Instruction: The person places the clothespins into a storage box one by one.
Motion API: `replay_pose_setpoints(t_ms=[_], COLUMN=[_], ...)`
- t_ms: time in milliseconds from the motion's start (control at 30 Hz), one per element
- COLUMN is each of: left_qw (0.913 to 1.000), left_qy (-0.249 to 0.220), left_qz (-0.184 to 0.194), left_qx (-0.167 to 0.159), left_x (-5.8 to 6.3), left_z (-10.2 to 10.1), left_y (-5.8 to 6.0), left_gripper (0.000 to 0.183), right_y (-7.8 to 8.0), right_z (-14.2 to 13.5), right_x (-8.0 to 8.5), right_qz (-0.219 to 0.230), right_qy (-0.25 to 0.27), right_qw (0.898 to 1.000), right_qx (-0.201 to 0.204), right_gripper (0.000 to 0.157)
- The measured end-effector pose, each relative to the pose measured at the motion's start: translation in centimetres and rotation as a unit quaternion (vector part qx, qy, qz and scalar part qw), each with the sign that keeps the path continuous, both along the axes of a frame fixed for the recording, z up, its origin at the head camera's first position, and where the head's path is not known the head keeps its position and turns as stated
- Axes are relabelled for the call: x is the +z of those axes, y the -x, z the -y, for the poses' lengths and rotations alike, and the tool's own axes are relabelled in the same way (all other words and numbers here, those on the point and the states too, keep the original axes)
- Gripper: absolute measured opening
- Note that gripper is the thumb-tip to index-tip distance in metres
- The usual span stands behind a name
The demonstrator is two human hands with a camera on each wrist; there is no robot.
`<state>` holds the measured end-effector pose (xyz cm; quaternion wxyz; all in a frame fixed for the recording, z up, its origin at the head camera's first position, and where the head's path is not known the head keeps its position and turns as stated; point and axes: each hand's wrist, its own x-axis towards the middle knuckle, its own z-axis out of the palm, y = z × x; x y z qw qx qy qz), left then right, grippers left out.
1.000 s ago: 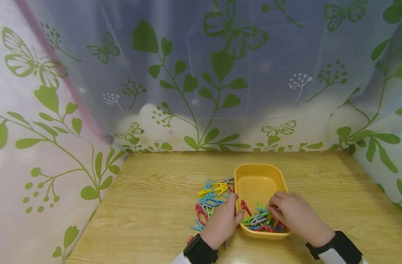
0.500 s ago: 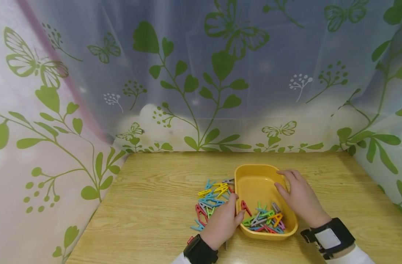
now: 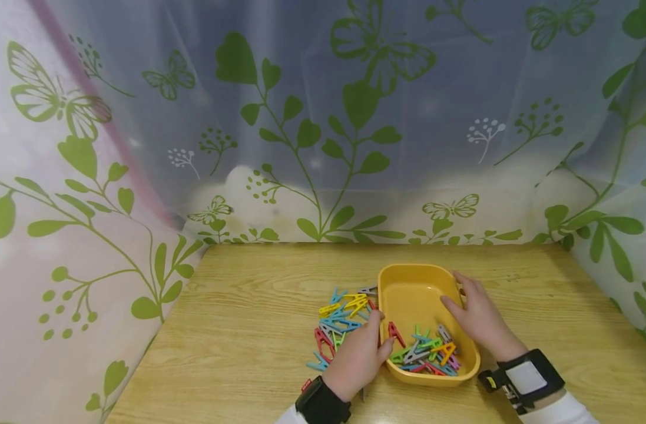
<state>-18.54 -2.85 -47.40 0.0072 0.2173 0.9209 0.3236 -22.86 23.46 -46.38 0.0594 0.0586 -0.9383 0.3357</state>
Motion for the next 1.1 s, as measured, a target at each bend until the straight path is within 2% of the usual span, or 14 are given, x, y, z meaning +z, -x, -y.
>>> replay_pose_setpoints(t_ms=[233, 367, 567, 867, 967, 1033, 1100], left_qw=[1.0, 1.0, 1.0, 0.9993, 0.9985, 0.9982, 0.9977], left_qy=[-0.001, 0.0, 0.003, -0.005, -0.027, -0.042, -0.049], left_qz=[0.007, 0.004, 0.002, 0.035, 0.047, 0.04, 0.018], left_qx=[0.001, -0.002, -0.005, -0.007, 0.001, 0.015, 0.043], left_x=[0.0, 0.0, 0.0, 0.5, 1.1, 1.7, 2.0], left_z=[0.0, -0.1, 0.0, 0.4, 1.1, 1.9, 2.9], left_y=[-0.1, -0.1, -0.1, 0.3, 0.7, 1.1, 1.5], left_gripper=[0.043, 0.042, 0.043, 0.049, 0.049, 0.046, 0.041], right_y=[0.1, 0.2, 0.2, 0.2, 0.2, 0.2, 0.2], right_z=[-0.1, -0.1, -0.2, -0.1, 0.0, 0.1, 0.1], right_x=[-0.3, -0.6, -1.0, -1.2, -1.2, -1.3, -1.3], right_qz=[0.021, 0.035, 0.031, 0.027, 0.024, 0.021, 0.02], right_qy=[0.013, 0.023, 0.027, 0.024, 0.023, 0.022, 0.021], right_qw=[1.0, 0.999, 0.999, 0.999, 0.999, 0.999, 1.0], right_qx=[0.017, 0.02, 0.018, 0.012, 0.01, 0.009, 0.009], right_gripper=[0.07, 0.065, 0.061, 0.06, 0.06, 0.06, 0.06])
